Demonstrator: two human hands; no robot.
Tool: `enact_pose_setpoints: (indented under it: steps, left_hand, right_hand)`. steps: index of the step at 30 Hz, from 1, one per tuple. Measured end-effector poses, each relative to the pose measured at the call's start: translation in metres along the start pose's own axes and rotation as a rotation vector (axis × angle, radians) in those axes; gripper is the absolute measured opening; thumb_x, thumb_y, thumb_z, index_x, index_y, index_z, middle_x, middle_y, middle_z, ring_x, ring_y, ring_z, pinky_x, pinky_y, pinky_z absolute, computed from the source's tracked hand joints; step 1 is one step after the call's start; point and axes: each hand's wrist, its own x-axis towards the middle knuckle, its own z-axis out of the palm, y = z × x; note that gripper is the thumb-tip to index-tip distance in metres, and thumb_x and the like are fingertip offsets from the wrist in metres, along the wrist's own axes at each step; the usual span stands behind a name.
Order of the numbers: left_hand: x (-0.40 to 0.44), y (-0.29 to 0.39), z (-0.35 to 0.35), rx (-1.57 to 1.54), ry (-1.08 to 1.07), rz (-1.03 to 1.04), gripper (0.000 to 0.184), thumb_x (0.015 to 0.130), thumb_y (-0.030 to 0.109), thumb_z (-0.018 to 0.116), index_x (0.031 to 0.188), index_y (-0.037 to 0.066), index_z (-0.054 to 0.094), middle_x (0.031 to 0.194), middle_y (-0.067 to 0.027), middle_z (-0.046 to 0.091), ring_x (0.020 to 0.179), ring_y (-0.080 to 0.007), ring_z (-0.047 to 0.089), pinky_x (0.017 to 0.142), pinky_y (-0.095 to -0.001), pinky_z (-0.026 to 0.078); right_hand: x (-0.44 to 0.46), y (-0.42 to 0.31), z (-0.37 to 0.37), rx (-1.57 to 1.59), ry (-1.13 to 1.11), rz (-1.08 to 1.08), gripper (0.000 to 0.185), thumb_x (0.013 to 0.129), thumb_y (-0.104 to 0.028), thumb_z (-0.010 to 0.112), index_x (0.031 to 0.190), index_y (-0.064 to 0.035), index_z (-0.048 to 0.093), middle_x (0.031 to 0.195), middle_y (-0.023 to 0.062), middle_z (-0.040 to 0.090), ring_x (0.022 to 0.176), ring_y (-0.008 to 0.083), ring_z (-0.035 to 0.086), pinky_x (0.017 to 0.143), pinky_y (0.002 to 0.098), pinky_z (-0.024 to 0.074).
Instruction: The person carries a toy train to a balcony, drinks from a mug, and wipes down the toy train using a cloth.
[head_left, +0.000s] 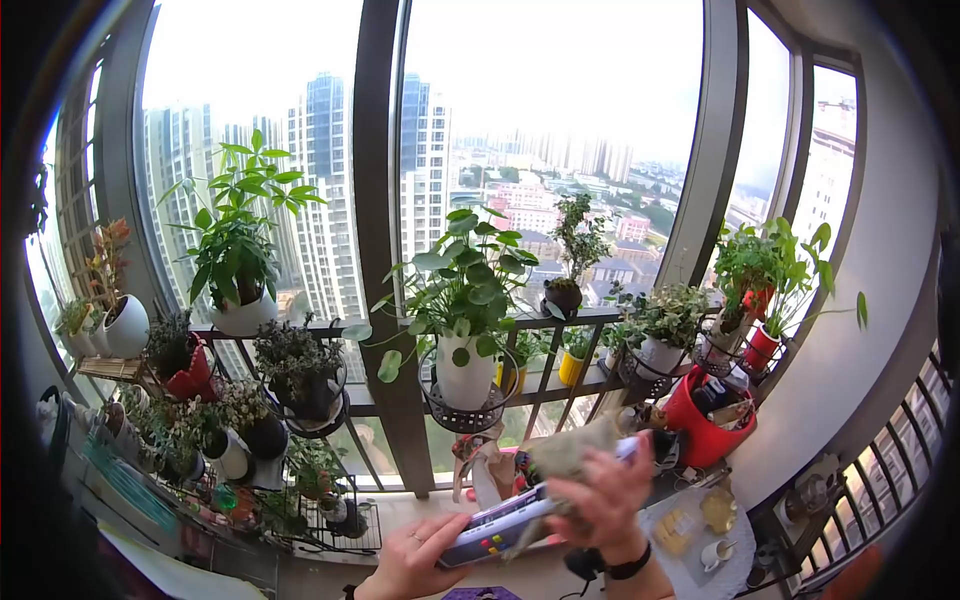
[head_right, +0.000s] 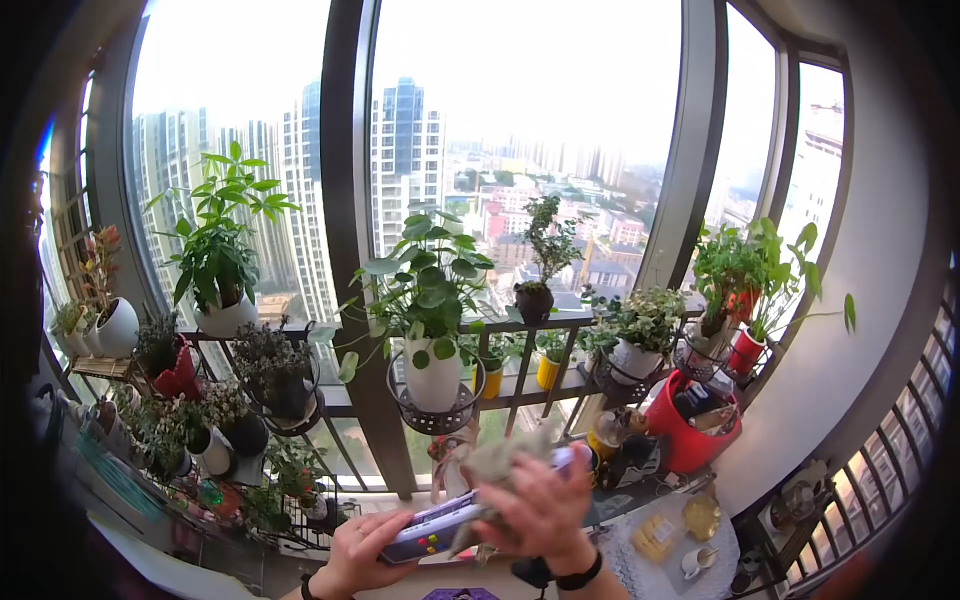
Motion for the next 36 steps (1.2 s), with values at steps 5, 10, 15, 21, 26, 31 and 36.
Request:
enact_pose_setpoints:
  steps: [5,10,15,21,26,31,36]
  left_hand:
    - [-0.009,-0.003,0.032,-0.210,-0.029,-0.031,0.058,0.061,0.019,0.082,0.112,0.002,0.062,0.099,-0.0158,0.068,0.086,-0.0300,0.068,0.075,-0.0359,0.054]
    - [-0.009,0.009,0.029,-0.253,-0.029,-0.174,0.058,0.061,0.017,0.083,0.113,0.001,0.062,0.098,-0.0169,0.068,0.084,-0.0307,0.069,0.074,-0.0356,0.055]
    - [-0.006,-0.009,-0.005,-0.246,-0.079,-0.146,0.053,0.069,0.016,0.076,0.119,0.004,0.061,0.104,-0.0166,0.067,0.092,-0.0305,0.068,0.081,-0.0364,0.053]
    - [-0.013,-0.021,0.004,-0.362,-0.076,-0.276,0.060,0.060,0.019,0.086,0.114,0.001,0.064,0.099,-0.0181,0.069,0.093,-0.0295,0.068,0.084,-0.0345,0.051]
    - [0.009,0.003,0.003,-0.442,-0.059,-0.275,0.054,0.068,0.018,0.077,0.118,0.001,0.062,0.103,-0.0176,0.068,0.098,-0.0274,0.067,0.088,-0.0345,0.050]
    - [-0.028,0.006,0.045,-0.555,-0.041,-0.414,0.062,0.064,0.017,0.084,0.118,-0.001,0.061,0.098,-0.0171,0.069,0.097,-0.0214,0.066,0.087,-0.0314,0.049]
    - [0.004,0.024,0.005,-0.519,-0.122,-0.395,0.064,0.065,0.016,0.082,0.122,-0.002,0.058,0.096,-0.0130,0.069,0.089,-0.0147,0.066,0.083,-0.0294,0.050]
  right_hand:
    - [-0.014,0.017,-0.006,-0.037,0.166,0.167,0.042,0.090,-0.053,0.038,0.082,-0.0199,0.063,0.084,0.0056,0.056,0.089,0.0273,0.060,0.109,0.0632,0.0157]
    - [-0.030,-0.019,0.016,-0.018,0.011,-0.101,0.034,0.088,-0.053,0.046,0.091,-0.0264,0.067,0.089,0.0028,0.056,0.095,0.0241,0.059,0.111,0.0609,0.0101]
    - [0.005,0.008,0.015,0.036,0.184,-0.015,0.035,0.091,-0.050,0.042,0.086,-0.0235,0.065,0.085,0.0016,0.058,0.092,0.0251,0.061,0.112,0.0607,0.0112]
    - [0.003,-0.016,0.034,-0.007,0.230,0.119,0.038,0.089,-0.052,0.043,0.088,-0.0218,0.065,0.095,0.0065,0.057,0.106,0.0287,0.055,0.111,0.0594,0.0120]
    - [-0.005,-0.039,0.022,-0.151,0.079,-0.161,0.038,0.089,-0.054,0.043,0.095,-0.0259,0.067,0.103,0.0053,0.053,0.116,0.0302,0.051,0.112,0.0584,0.0072]
    - [-0.010,-0.012,0.014,0.005,0.189,0.219,0.040,0.091,-0.051,0.041,0.102,-0.0211,0.065,0.108,0.0092,0.055,0.121,0.0330,0.049,0.113,0.0569,0.0023]
    - [0.017,-0.019,0.009,0.159,0.293,0.316,0.039,0.091,-0.046,0.045,0.109,-0.0161,0.063,0.114,0.0163,0.053,0.126,0.0393,0.043,0.113,0.0550,0.0039]
